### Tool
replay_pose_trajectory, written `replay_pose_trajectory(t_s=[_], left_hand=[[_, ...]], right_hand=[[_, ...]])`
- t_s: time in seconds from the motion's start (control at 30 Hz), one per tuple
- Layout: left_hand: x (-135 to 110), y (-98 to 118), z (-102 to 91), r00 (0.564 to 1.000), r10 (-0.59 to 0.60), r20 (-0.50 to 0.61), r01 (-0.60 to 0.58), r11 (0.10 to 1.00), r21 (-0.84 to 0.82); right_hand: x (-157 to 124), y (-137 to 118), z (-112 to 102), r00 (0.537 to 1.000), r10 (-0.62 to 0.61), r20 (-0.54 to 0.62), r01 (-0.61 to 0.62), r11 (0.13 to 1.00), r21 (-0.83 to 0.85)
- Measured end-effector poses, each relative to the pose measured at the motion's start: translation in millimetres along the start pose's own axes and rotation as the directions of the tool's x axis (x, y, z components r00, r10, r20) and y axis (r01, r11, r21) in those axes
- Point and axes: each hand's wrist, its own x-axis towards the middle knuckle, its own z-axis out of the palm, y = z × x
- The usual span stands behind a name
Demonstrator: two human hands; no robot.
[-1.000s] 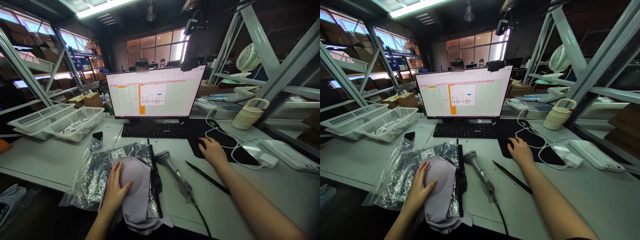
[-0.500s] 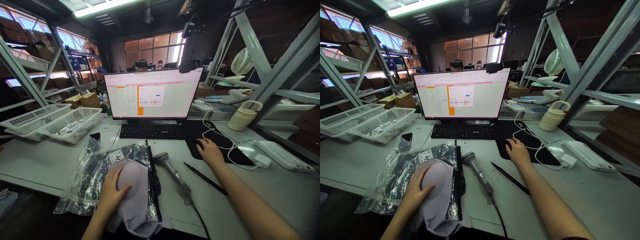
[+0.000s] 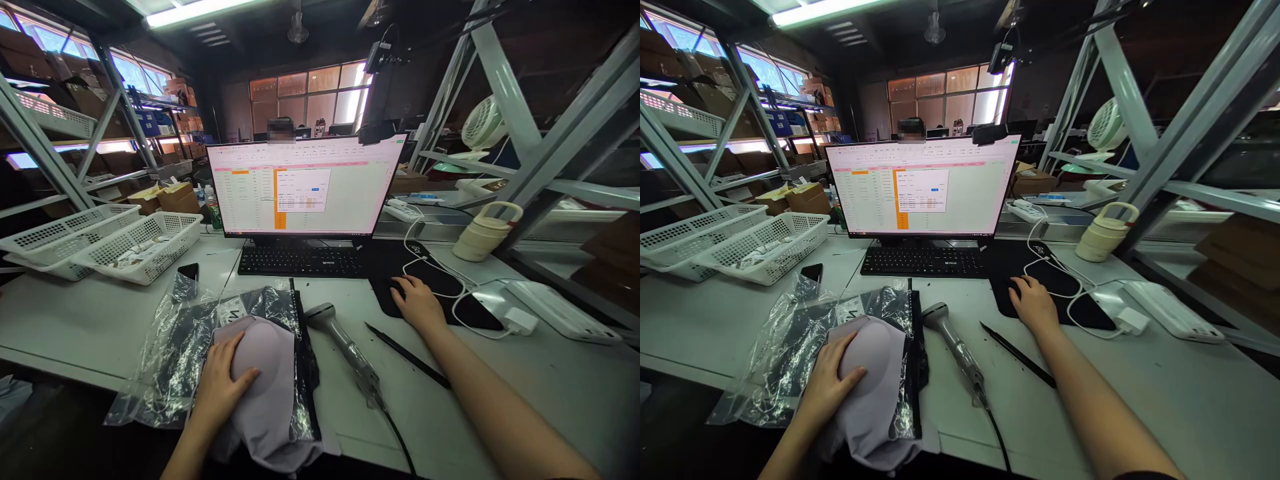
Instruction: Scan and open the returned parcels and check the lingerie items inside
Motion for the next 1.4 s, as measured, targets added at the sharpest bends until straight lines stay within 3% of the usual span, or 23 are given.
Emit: replay_pose_trajectory(t_s=[0.33,1.2,1.4], left_hand=[[-0.9,-0.2,-0.1,0.999,-0.028,0.025,0.028,1.0,-0.013],[-2.6,-2.7,0.5,1.0,-0.011,0.0,0.011,1.0,-0.007],[-2.8,0.0,-1.0,0.998,-0.063,0.028,0.063,0.998,-0.013]], right_hand=[[-0.5,-0.1,-0.8,0.999,0.021,0.04,-0.02,1.0,-0.011],[-1.3,1.9,-0.4,1.0,-0.01,0.007,0.01,1.0,-0.017],[-1.5,3.0,0.6,0.999,-0.013,-0.033,0.013,1.0,0.005]])
